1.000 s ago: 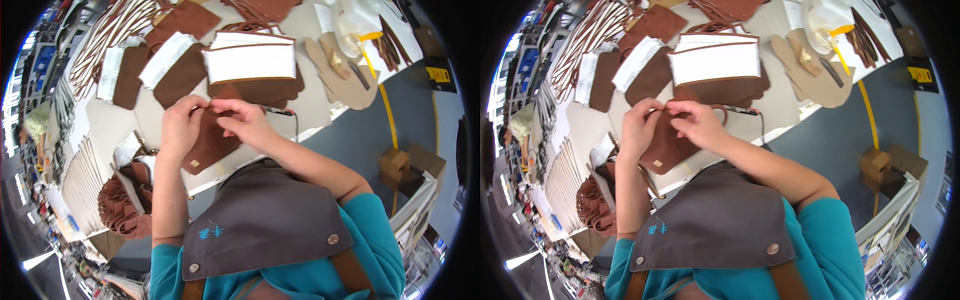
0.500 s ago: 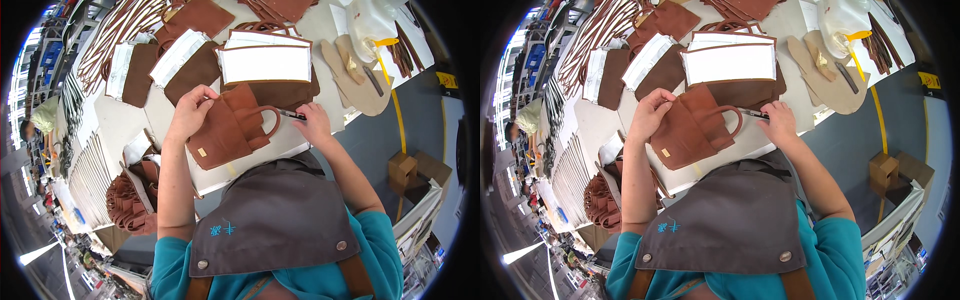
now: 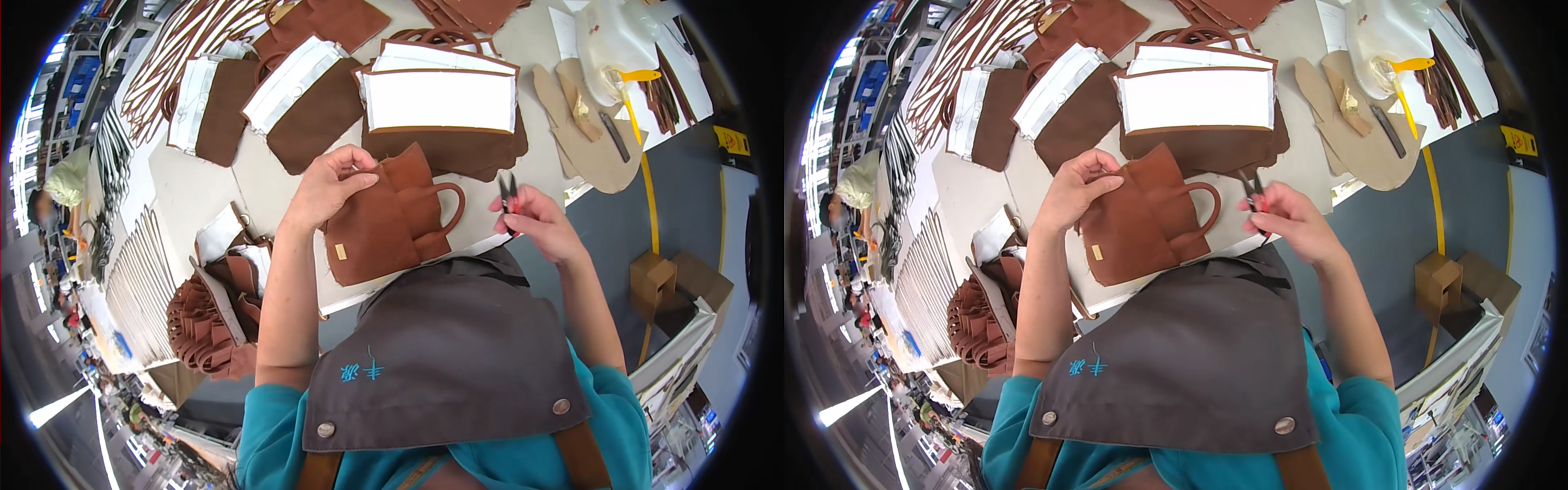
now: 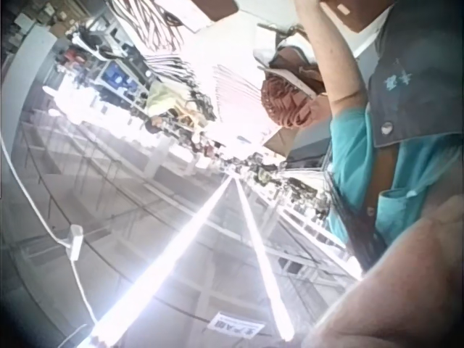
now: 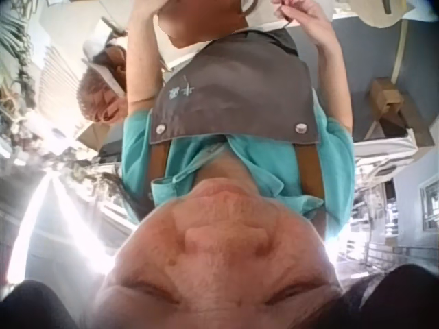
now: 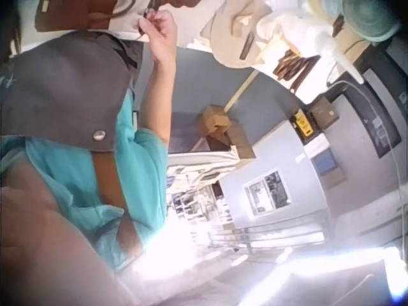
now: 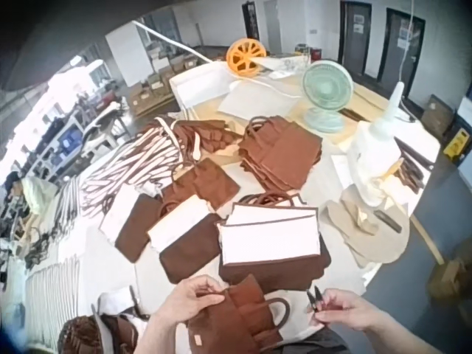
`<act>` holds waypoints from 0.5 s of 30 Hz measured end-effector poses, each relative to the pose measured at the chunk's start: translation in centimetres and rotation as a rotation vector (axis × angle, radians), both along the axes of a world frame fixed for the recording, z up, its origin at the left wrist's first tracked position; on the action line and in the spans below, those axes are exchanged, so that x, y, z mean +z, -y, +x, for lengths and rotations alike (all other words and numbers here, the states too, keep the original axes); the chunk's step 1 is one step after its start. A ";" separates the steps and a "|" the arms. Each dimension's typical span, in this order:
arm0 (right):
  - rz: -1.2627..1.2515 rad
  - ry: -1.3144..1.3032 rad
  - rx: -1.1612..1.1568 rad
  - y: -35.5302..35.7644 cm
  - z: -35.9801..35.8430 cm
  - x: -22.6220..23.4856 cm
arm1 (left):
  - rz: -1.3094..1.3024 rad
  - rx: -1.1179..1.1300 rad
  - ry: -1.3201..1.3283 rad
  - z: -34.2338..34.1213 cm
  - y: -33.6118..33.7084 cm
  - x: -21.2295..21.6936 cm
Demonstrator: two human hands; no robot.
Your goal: The person assembles brown leather handbags at a workbench. They use scissors to trim excess material from the bag handles and a yellow tool to apply adhesive to the edges of the bag components. The person handles multiple bag parts and tools throughout the process.
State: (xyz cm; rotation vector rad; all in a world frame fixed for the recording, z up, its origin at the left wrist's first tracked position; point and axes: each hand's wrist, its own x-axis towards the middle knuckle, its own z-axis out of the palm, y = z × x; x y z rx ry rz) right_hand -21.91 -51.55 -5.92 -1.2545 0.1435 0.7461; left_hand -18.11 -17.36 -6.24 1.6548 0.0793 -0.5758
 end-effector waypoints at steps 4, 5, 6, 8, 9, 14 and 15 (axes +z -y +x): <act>0.178 -0.042 0.185 -6.2 2.1 3.3 | -0.238 0.084 -0.183 -1.0 -0.5 -0.6; 0.175 -0.066 0.240 -7.5 2.3 3.2 | -0.285 0.111 -0.185 -1.6 -0.9 -1.4; 0.134 -0.096 0.233 -8.5 2.4 3.1 | -0.336 0.131 -0.187 -2.0 -1.0 -1.8; 0.047 -0.153 0.220 -9.9 2.3 2.6 | -0.408 0.141 -0.211 -2.8 -1.0 -1.8; 0.010 -0.115 0.227 -10.3 2.0 2.0 | -0.445 0.146 -0.221 -3.1 -0.9 -1.7; -0.062 -0.048 0.190 -11.5 0.5 0.4 | -0.467 0.162 -0.198 -3.9 -0.7 -1.8; -0.064 -0.054 0.202 -11.6 0.5 0.4 | -0.478 0.159 -0.199 -4.0 -0.7 -1.8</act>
